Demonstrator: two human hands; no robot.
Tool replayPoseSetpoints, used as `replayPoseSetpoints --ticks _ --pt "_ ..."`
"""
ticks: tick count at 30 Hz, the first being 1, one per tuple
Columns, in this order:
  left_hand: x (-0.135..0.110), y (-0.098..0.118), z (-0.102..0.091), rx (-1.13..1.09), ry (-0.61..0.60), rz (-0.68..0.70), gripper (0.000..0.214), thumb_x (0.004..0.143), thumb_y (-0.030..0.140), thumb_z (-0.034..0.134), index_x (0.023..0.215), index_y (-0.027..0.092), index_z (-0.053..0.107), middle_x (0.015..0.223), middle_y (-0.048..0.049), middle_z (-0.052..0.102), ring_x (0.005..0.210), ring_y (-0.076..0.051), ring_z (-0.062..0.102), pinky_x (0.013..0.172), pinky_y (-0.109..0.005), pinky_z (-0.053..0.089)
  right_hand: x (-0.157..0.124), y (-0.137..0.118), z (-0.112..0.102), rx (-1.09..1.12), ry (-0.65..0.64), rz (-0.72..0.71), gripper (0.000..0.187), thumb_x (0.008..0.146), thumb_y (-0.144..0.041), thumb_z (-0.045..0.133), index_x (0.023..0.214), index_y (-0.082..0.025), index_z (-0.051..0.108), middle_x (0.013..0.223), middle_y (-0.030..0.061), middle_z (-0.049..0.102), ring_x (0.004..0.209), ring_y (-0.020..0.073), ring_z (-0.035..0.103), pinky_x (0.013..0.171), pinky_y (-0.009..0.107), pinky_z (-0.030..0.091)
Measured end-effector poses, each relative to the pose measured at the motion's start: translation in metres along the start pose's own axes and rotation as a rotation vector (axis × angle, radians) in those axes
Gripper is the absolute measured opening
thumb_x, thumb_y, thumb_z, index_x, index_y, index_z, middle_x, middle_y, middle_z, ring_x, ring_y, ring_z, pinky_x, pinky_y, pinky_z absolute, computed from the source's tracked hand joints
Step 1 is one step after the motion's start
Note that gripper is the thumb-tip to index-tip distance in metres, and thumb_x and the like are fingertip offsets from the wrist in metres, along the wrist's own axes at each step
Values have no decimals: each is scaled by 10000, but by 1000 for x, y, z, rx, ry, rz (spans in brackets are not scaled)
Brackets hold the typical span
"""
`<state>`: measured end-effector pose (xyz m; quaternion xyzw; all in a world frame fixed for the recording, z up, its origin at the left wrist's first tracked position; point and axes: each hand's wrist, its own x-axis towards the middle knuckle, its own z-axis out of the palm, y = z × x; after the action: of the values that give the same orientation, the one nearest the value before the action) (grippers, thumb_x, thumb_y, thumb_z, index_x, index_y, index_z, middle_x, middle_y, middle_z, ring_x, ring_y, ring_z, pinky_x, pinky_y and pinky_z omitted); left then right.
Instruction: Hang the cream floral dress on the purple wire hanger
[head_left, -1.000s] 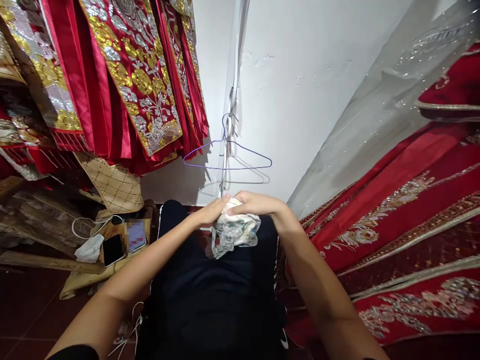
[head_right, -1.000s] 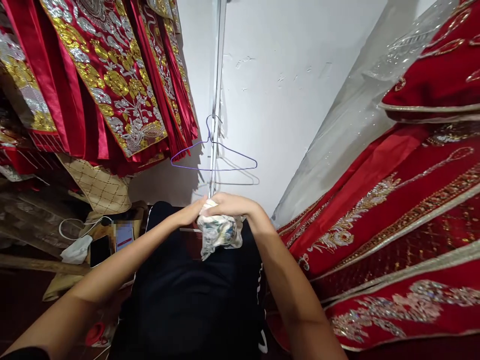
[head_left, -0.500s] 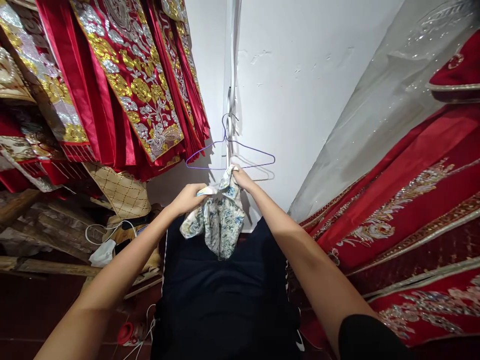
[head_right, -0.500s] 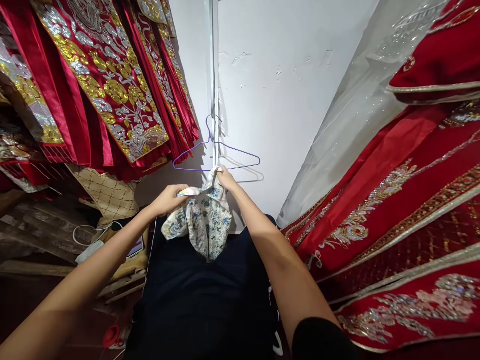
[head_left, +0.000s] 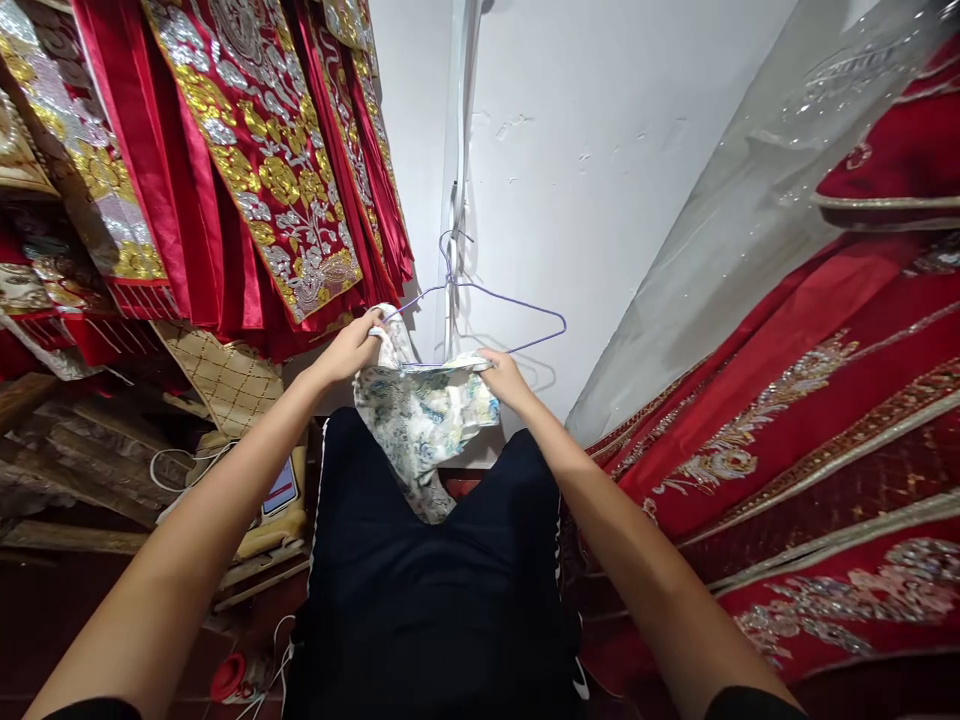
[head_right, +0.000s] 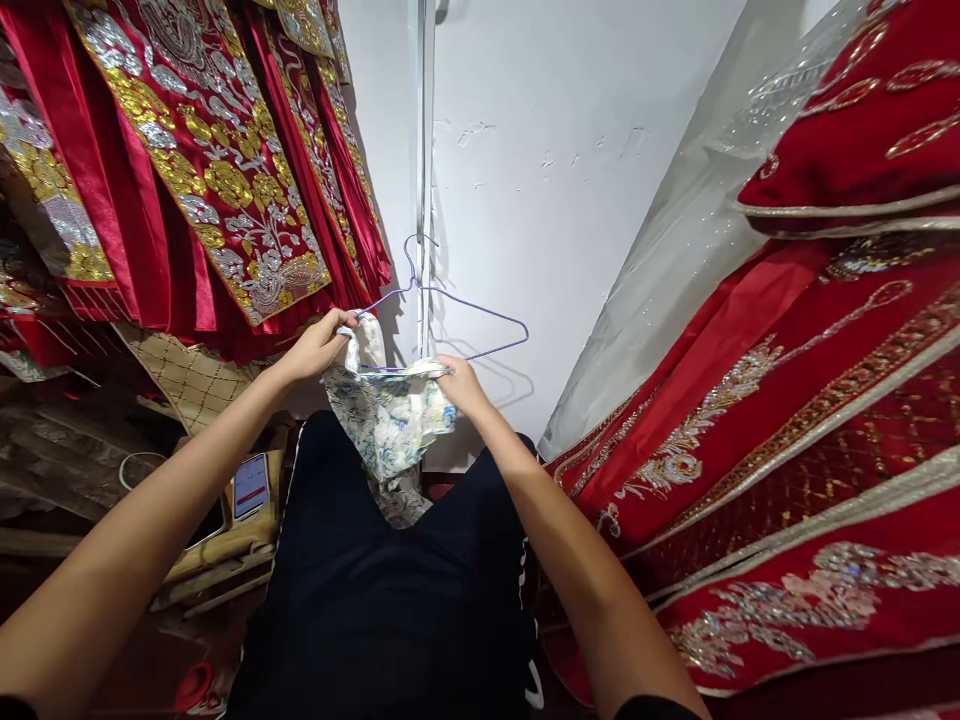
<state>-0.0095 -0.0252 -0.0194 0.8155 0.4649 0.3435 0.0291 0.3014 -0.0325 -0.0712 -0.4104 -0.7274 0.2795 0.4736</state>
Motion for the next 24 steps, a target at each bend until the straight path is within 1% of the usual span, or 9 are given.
replayPoseSetpoints --ticks 3,6,9,11,13,16,19,21,24 --pt "22 8 8 -71 108 -40 395 895 211 400 1262 175 542 1220 -86 671 1099 -202 622 990 -311 464 -8 -12 9 56 -47 3 201 714 -235 492 794 -192 671 729 8 614 663 171 519 641 280 384" --pt "34 2 13 -54 117 -31 368 890 184 398 1179 170 624 1133 -84 703 1056 -219 638 979 -317 466 -10 -17 1 38 23 4 466 699 -189 524 1129 -231 699 817 6 676 684 180 557 687 292 439" --pt "37 -6 10 33 78 0 356 892 174 412 1157 171 650 1118 -106 681 1065 -246 620 988 -347 463 -5 -14 -30 -30 308 -14 722 669 -169 596 1386 -252 554 790 -14 678 663 175 555 715 302 470" --pt "37 -8 5 97 69 29 357 905 188 418 1176 178 650 1128 -120 640 1075 -256 600 993 -364 462 1 -11 -58 -114 479 -24 769 643 -171 657 1401 -226 536 789 -7 680 687 181 572 734 310 484" --pt "36 -7 0 130 71 61 348 926 217 416 1180 185 651 1138 -123 597 1067 -253 587 985 -365 465 7 -8 -85 -197 533 -26 684 612 -171 710 1291 -177 631 852 38 709 764 202 614 767 327 492" --pt "33 -4 -6 154 108 38 333 948 265 419 1182 203 648 1171 -116 568 1065 -245 581 970 -354 465 10 -9 -117 -217 398 16 421 573 -190 772 988 -122 748 840 82 732 755 218 636 733 335 489" --pt "29 -4 -10 154 176 -54 327 969 309 411 1203 225 624 1134 -98 616 1030 -249 597 935 -352 460 10 -16 -135 -21 206 95 307 560 -251 824 825 -120 740 724 56 713 639 187 616 629 307 474" --pt "29 -4 -10 114 233 -119 335 981 347 412 1232 212 589 1052 -88 657 959 -245 613 889 -342 459 13 -23 -137 196 145 143 311 596 -334 840 800 -130 725 698 46 703 622 191 625 611 312 498" --pt "33 -3 -4 54 299 -191 333 974 407 456 1171 171 585 944 -87 679 862 -238 624 816 -321 455 21 -28 -120 496 160 157 365 745 -500 768 853 -155 721 766 61 723 738 252 686 697 393 571"
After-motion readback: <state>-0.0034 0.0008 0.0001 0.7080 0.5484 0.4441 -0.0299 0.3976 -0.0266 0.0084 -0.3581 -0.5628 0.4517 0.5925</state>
